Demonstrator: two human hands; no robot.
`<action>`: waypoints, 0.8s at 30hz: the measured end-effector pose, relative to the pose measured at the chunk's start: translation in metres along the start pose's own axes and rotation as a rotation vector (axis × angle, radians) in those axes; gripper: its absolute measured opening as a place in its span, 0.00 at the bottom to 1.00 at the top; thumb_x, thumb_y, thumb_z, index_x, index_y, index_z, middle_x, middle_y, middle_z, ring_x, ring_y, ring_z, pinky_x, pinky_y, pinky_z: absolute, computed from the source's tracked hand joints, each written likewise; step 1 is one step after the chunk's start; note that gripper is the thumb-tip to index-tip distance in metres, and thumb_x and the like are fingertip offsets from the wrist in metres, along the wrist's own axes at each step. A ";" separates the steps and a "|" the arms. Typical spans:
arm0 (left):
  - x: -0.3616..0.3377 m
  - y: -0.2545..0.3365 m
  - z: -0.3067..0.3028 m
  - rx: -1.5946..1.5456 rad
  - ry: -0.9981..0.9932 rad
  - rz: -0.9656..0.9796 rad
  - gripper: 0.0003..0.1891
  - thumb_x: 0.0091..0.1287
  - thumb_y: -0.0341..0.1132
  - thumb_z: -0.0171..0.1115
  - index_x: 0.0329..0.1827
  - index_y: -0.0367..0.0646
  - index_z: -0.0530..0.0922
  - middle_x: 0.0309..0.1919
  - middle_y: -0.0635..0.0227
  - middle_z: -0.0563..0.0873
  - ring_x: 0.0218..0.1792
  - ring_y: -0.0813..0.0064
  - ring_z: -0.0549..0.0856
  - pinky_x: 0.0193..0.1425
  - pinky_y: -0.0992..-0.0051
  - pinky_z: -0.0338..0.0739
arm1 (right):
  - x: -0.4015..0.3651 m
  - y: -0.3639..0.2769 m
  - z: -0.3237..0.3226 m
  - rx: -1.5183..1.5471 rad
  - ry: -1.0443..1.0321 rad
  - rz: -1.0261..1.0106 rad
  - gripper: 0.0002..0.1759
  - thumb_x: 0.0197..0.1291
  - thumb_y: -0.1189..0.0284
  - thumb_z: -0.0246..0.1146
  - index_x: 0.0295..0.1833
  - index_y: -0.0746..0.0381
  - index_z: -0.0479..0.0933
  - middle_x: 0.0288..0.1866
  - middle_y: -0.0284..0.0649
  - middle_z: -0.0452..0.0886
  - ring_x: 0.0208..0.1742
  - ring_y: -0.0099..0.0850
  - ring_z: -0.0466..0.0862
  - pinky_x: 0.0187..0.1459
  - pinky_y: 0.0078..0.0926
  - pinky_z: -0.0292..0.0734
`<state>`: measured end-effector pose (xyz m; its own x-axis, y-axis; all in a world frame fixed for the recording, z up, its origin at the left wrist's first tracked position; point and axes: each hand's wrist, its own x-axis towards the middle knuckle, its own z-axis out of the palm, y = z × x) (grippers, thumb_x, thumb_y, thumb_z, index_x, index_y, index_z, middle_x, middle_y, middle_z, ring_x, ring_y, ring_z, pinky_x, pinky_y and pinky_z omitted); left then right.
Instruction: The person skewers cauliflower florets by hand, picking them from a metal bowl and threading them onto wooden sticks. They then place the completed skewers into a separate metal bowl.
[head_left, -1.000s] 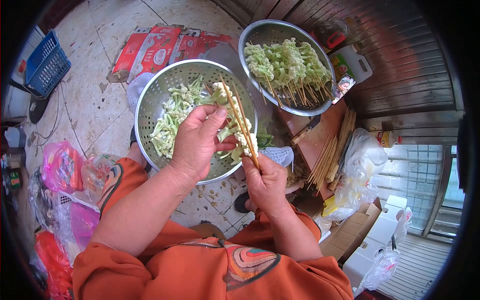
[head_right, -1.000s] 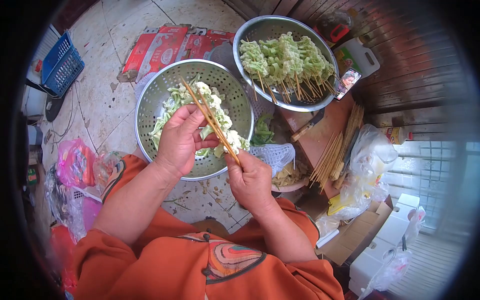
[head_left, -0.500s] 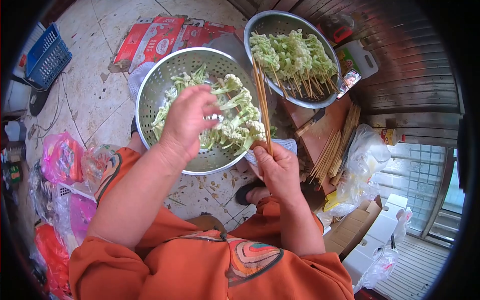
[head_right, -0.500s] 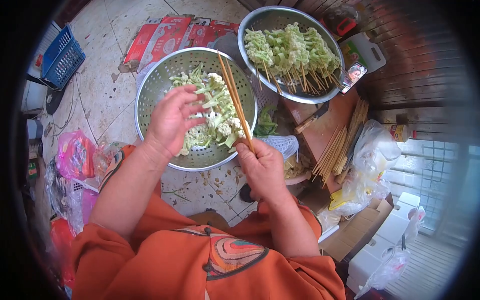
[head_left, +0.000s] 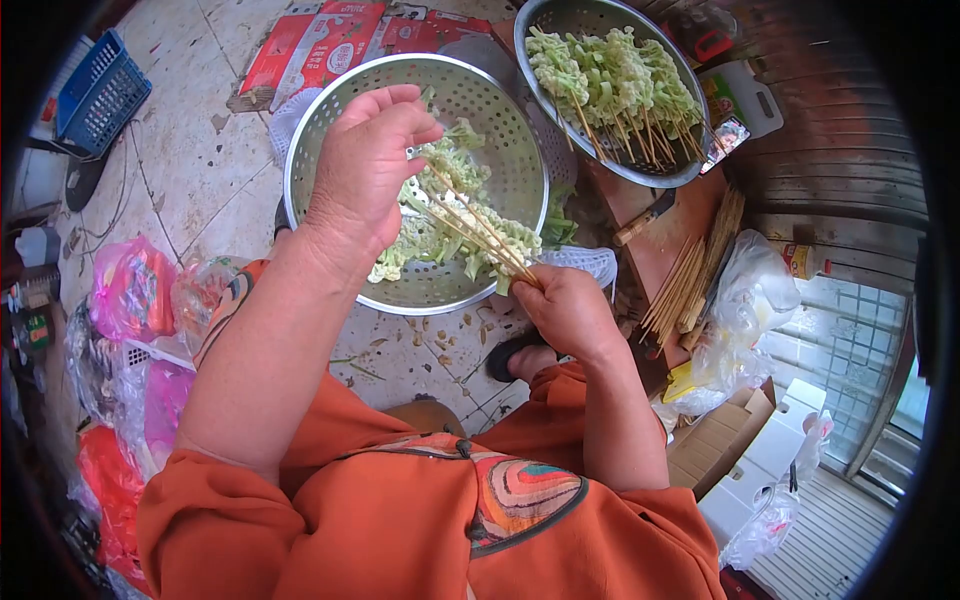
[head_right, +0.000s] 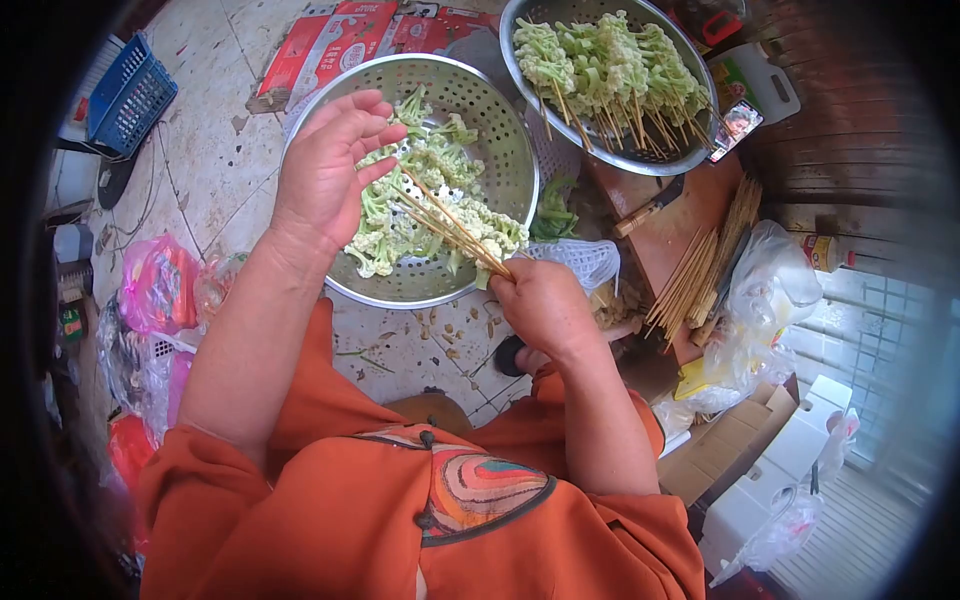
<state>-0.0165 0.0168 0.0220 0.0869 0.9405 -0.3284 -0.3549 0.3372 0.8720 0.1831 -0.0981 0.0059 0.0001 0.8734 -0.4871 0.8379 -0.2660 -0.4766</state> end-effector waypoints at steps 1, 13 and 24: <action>0.000 0.001 0.000 0.019 0.026 -0.006 0.17 0.60 0.33 0.58 0.52 0.42 0.74 0.46 0.69 0.78 0.48 0.73 0.79 0.57 0.62 0.66 | 0.002 0.002 0.001 0.001 -0.002 0.002 0.12 0.59 0.66 0.60 0.39 0.63 0.80 0.24 0.47 0.78 0.26 0.39 0.78 0.33 0.34 0.73; 0.005 0.006 -0.007 0.040 0.032 0.008 0.17 0.59 0.34 0.60 0.51 0.43 0.75 0.44 0.71 0.79 0.47 0.75 0.80 0.56 0.64 0.66 | 0.017 0.013 0.013 -0.222 -0.054 0.081 0.16 0.57 0.63 0.50 0.37 0.60 0.80 0.36 0.53 0.82 0.41 0.52 0.81 0.45 0.47 0.74; 0.038 -0.017 -0.052 1.285 -0.225 0.208 0.10 0.57 0.30 0.59 0.40 0.44 0.83 0.37 0.59 0.86 0.39 0.62 0.85 0.47 0.67 0.78 | -0.015 0.000 -0.024 -0.166 0.151 0.039 0.15 0.63 0.65 0.51 0.38 0.63 0.80 0.36 0.54 0.81 0.40 0.53 0.80 0.44 0.47 0.73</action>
<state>-0.0550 0.0444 -0.0241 0.3348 0.9231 -0.1891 0.7392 -0.1328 0.6602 0.1962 -0.1011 0.0305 0.1056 0.9180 -0.3823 0.9138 -0.2412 -0.3267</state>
